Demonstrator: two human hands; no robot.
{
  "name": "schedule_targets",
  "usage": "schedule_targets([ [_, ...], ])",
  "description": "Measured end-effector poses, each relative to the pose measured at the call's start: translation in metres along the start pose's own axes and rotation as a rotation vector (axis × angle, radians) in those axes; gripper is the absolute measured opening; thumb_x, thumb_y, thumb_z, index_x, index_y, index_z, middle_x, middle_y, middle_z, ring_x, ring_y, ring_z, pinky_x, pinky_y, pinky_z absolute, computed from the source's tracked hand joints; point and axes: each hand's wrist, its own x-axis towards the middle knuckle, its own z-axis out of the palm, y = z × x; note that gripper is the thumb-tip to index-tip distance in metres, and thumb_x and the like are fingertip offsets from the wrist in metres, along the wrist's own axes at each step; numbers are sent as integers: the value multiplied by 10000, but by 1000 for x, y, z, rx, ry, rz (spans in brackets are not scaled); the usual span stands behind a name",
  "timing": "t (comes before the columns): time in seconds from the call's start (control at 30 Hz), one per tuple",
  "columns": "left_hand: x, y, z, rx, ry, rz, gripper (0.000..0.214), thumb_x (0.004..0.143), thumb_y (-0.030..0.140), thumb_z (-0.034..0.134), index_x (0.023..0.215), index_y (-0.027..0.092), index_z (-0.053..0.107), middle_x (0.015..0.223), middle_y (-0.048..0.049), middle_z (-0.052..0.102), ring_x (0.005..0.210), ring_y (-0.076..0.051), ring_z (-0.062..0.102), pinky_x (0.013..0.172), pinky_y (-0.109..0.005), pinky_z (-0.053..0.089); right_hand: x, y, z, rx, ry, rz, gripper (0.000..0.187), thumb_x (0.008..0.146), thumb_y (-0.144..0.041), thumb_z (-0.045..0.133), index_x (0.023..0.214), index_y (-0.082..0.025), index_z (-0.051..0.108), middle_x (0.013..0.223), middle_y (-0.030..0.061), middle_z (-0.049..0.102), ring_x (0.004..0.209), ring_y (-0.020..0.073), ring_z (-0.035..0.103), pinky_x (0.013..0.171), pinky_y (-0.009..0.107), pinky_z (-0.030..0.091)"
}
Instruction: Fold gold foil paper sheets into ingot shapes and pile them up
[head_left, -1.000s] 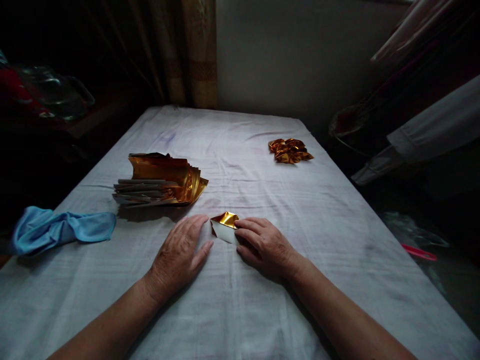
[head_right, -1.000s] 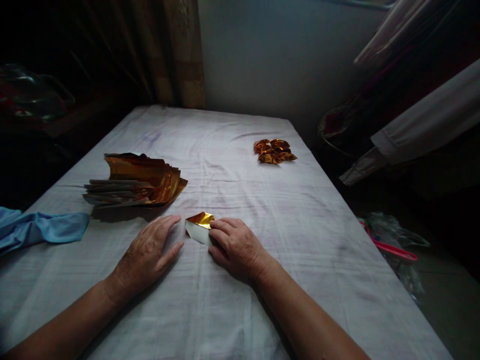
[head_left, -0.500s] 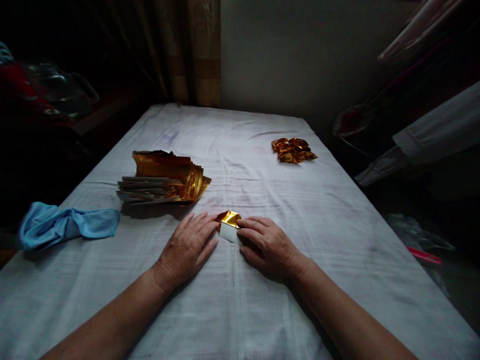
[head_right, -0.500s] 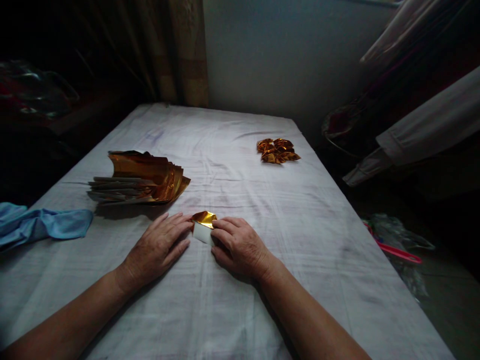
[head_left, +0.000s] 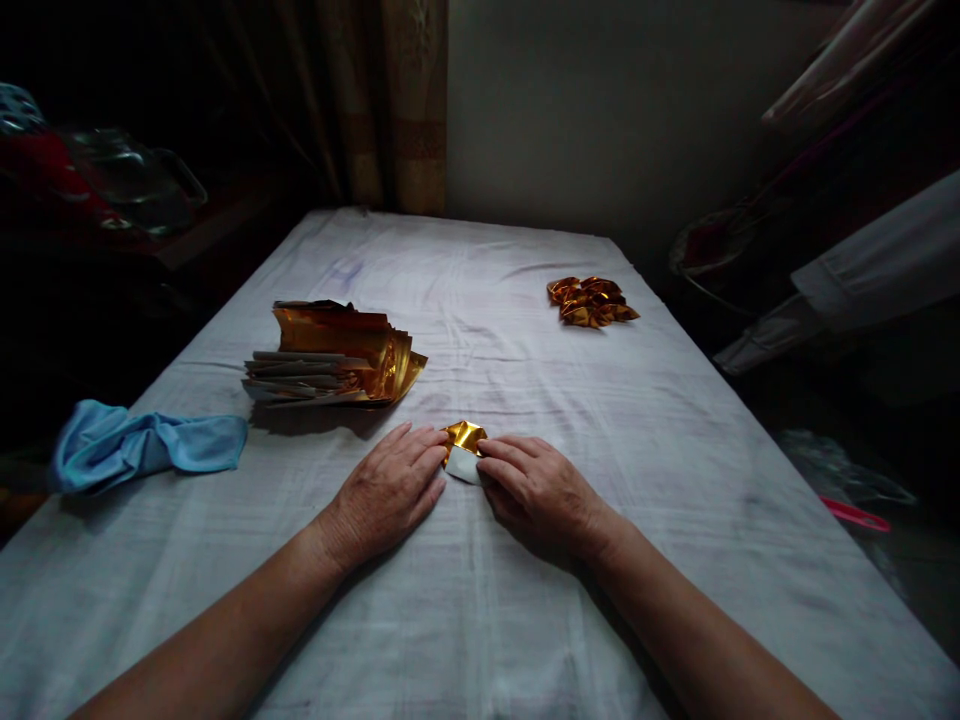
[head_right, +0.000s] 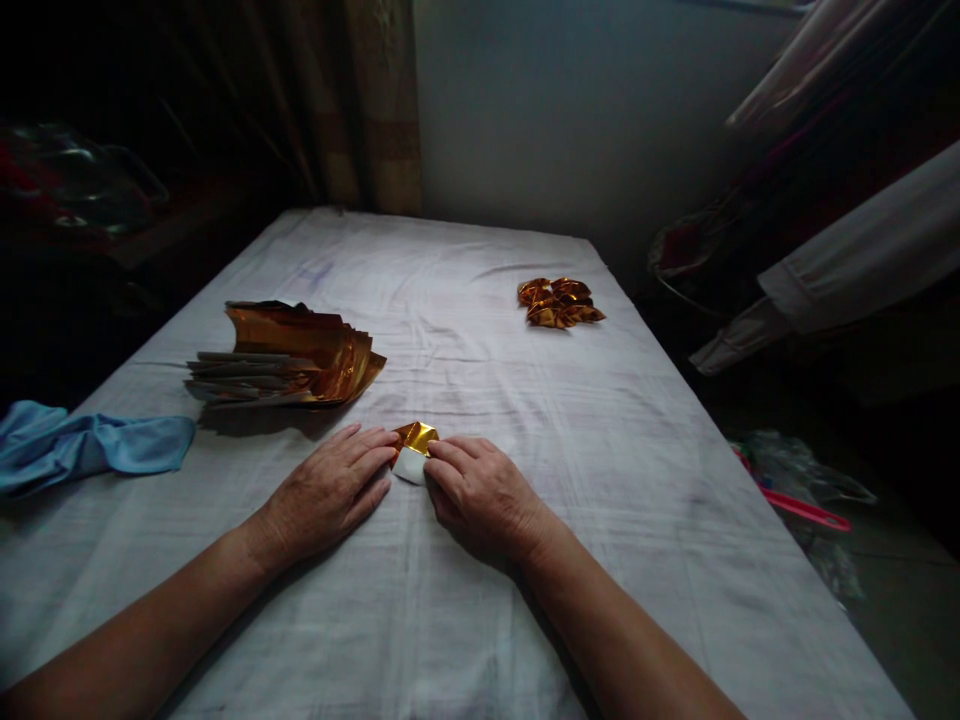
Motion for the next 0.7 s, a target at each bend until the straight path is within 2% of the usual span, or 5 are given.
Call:
schedule_targets([
  [0.2,0,1,0,-3,0,23,294,984,231,460,1226,145,604,1324,-124,644,1254,-242,580,1160,-474,377,-2,1,0,-29,14,-12,182,943,-114,488,1045,-166,629,1094,108,742,973,230,697,837,375,582],
  [0.33,0,5,0,18,1,-15,313,959,269,513,1235,158,614,1340,-117,635,1257,-274,573,1159,-496,365,-7,7,-1,133,-21,38,306,876,-76,501,1136,-196,608,1201,111,705,1095,238,661,923,416,553],
  [0.43,1,8,1,6,-5,-47,322,938,304,557,1210,147,627,1318,-130,641,1240,-287,578,1156,-502,362,-9,11,1,267,18,90,377,828,-44,496,1152,-204,602,1218,113,694,1121,235,647,954,435,532],
  [0.53,1,10,2,-2,-5,-50,309,941,298,552,1196,141,632,1313,-132,639,1235,-283,577,1158,-495,355,-9,13,6,322,38,127,334,857,-64,517,1132,-224,618,1196,102,699,1108,230,648,951,434,523],
  [0.7,2,10,1,19,-2,-43,325,949,297,541,1236,176,632,1309,-122,633,1222,-289,574,1132,-506,372,-11,13,11,282,40,128,197,927,-176,570,1104,-227,639,1185,109,699,1093,239,646,934,434,518],
])
